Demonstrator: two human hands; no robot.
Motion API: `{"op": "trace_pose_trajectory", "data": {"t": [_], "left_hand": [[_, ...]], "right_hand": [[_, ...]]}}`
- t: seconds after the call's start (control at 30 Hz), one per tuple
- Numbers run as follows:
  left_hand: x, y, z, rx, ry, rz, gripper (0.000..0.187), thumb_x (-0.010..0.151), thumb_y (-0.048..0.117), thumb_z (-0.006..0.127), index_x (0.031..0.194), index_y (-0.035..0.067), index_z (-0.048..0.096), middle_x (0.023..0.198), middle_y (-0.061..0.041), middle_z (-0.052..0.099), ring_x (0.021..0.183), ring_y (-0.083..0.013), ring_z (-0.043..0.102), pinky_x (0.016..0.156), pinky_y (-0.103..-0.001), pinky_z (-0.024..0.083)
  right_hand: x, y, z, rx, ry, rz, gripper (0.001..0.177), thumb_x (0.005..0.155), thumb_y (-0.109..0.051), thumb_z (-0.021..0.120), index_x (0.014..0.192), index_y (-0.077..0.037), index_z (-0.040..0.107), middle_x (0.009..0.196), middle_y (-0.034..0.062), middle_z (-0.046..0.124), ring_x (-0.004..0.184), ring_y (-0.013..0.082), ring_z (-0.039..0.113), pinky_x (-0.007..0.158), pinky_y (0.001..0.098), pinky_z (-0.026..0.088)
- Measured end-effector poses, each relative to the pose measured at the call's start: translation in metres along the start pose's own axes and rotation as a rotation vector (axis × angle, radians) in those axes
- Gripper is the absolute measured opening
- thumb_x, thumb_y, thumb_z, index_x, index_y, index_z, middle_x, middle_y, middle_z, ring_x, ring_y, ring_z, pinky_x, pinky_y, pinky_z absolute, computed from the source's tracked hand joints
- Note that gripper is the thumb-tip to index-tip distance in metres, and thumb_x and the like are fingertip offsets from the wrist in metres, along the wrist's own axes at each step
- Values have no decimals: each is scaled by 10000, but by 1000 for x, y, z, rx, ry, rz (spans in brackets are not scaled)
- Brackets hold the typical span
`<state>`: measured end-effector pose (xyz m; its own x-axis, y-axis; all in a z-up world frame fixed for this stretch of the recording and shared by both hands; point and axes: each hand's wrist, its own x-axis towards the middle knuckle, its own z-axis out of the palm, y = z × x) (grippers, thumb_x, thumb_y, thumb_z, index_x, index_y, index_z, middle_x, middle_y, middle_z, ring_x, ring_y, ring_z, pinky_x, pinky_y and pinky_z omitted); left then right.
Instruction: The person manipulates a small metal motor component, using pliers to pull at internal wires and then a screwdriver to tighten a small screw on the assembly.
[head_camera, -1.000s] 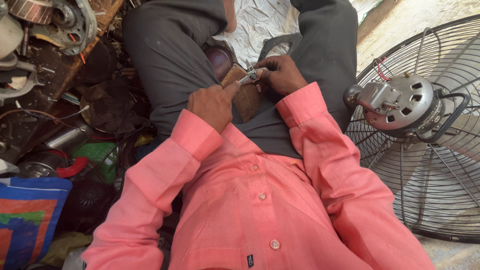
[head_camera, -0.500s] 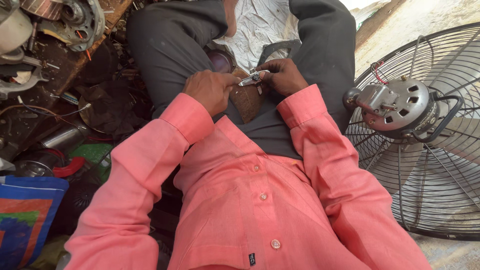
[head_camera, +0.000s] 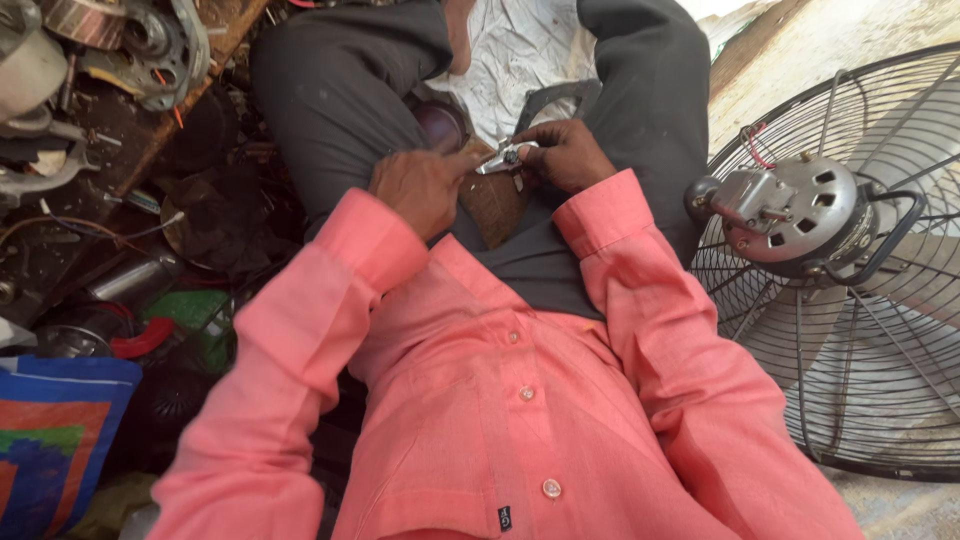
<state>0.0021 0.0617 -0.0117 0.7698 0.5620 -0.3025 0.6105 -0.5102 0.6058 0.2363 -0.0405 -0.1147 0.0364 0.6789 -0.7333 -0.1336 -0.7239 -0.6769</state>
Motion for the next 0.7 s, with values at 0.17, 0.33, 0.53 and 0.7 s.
{"op": "trace_pose_trajectory", "data": {"t": [0.17, 0.33, 0.53, 0.7], "left_hand": [[-12, -5, -1, -127, 54, -13, 226, 929, 168, 653, 1115, 178, 782, 838, -162, 736, 748, -394, 694, 681, -528, 541], [-2, -9, -2, -157, 5, -9, 240, 922, 175, 646, 1116, 183, 787, 840, -161, 741, 756, -399, 694, 697, -525, 542], [4, -8, -1, -84, -53, -54, 269, 912, 184, 634, 1132, 212, 786, 839, -176, 742, 771, -405, 698, 720, -539, 538], [-5, -4, 8, 51, -113, -53, 356, 943, 142, 577, 1263, 212, 718, 791, -162, 723, 729, -396, 695, 670, -541, 534]], "right_hand": [[3, 8, 1, -11, -2, -16, 207, 956, -38, 679, 1132, 60, 725, 862, 82, 746, 649, 110, 663, 586, 268, 562], [2, 1, 2, -47, 17, -19, 199, 963, -47, 684, 1123, 64, 726, 829, 94, 723, 614, 122, 631, 557, 271, 532], [0, 0, 1, 8, -7, -15, 199, 961, -37, 672, 1121, 71, 723, 861, 90, 743, 644, 115, 649, 582, 260, 548], [2, 3, 0, -19, 15, 22, 198, 959, -52, 692, 1122, 54, 724, 865, 91, 744, 656, 111, 660, 591, 262, 568]]}}
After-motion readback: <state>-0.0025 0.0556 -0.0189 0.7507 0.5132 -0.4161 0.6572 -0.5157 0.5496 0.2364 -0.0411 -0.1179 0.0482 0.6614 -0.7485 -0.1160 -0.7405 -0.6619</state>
